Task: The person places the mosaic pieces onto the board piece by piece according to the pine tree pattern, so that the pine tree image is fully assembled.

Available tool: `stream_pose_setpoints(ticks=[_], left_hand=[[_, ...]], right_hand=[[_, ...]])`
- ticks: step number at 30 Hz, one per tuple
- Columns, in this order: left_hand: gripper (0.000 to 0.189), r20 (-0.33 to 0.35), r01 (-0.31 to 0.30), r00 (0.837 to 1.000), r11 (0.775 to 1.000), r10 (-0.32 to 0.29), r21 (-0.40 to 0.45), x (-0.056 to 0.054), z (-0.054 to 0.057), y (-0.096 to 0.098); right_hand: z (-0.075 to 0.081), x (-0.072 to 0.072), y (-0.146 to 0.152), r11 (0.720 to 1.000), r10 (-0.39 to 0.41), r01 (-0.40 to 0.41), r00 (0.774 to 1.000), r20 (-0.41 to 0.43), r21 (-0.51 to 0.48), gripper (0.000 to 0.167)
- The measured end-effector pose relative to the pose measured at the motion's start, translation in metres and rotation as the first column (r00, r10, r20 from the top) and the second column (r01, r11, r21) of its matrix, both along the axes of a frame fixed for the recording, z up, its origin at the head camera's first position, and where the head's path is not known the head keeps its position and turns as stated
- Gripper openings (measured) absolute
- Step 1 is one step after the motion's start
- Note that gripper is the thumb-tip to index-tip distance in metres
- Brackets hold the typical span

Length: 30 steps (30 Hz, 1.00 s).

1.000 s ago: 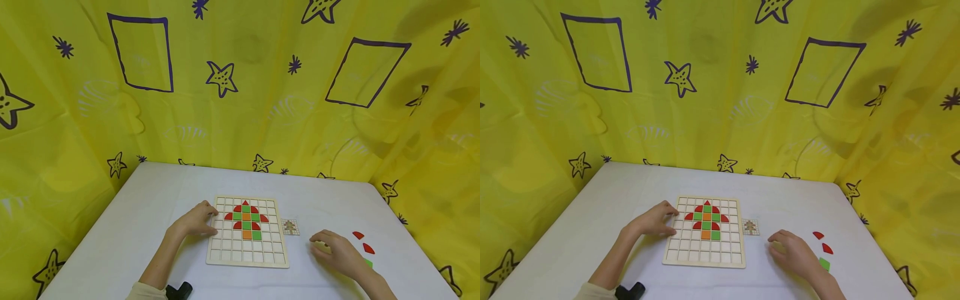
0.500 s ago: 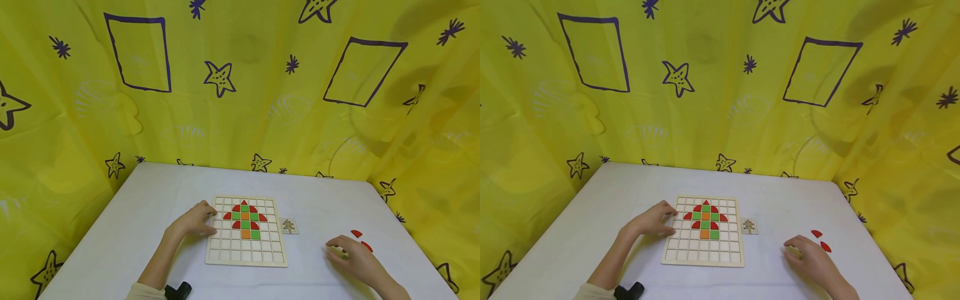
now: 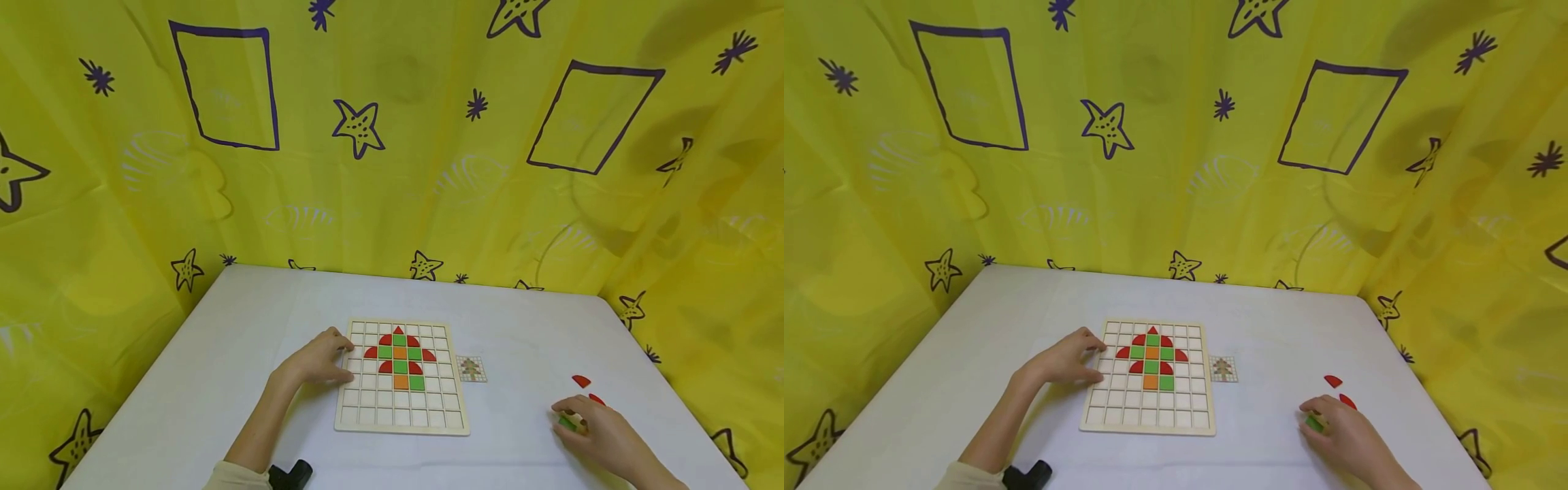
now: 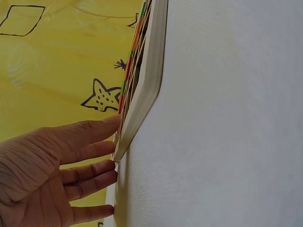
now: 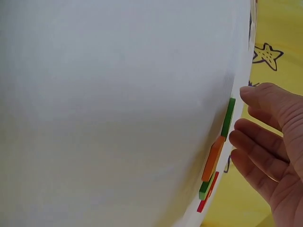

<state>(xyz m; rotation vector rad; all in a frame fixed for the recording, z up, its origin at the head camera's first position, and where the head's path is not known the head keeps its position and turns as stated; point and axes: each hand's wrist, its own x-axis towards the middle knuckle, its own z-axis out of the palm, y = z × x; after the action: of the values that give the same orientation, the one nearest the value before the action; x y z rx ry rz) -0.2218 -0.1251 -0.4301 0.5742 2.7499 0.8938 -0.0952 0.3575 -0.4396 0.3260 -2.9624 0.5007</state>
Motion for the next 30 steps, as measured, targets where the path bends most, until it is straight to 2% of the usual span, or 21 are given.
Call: stream_pose_setpoints(ticks=[8,15,18,25,30], left_hand=[[0.048,0.001,-0.006,1.0,1.0,0.006,-0.005,0.0,0.002,0.001],[0.047,0.002,-0.005,1.0,1.0,0.005,-0.01,0.001,0.001,0.001],[0.047,-0.001,-0.005,1.0,1.0,0.005,-0.015,0.0,0.0,0.0],[0.047,0.0,-0.003,1.0,1.0,0.003,-0.01,-0.001,-0.001,0.0],[0.047,0.003,-0.004,1.0,1.0,0.004,-0.006,-0.001,-0.002,0.001]], right_hand=[[0.0,0.0,0.01,0.999,0.03,-0.027,0.995,0.091,-0.036,0.029],[-0.001,-0.003,0.011,0.998,0.041,-0.034,0.991,0.13,-0.056,0.028],[-0.001,-0.004,0.01,0.998,0.057,-0.051,0.992,0.116,-0.048,0.028],[-0.003,-0.008,-0.004,0.988,0.144,-0.145,0.989,-0.024,-0.058,0.028],[0.0,-0.015,-0.019,0.985,0.16,-0.161,0.987,-0.018,-0.069,0.027]])
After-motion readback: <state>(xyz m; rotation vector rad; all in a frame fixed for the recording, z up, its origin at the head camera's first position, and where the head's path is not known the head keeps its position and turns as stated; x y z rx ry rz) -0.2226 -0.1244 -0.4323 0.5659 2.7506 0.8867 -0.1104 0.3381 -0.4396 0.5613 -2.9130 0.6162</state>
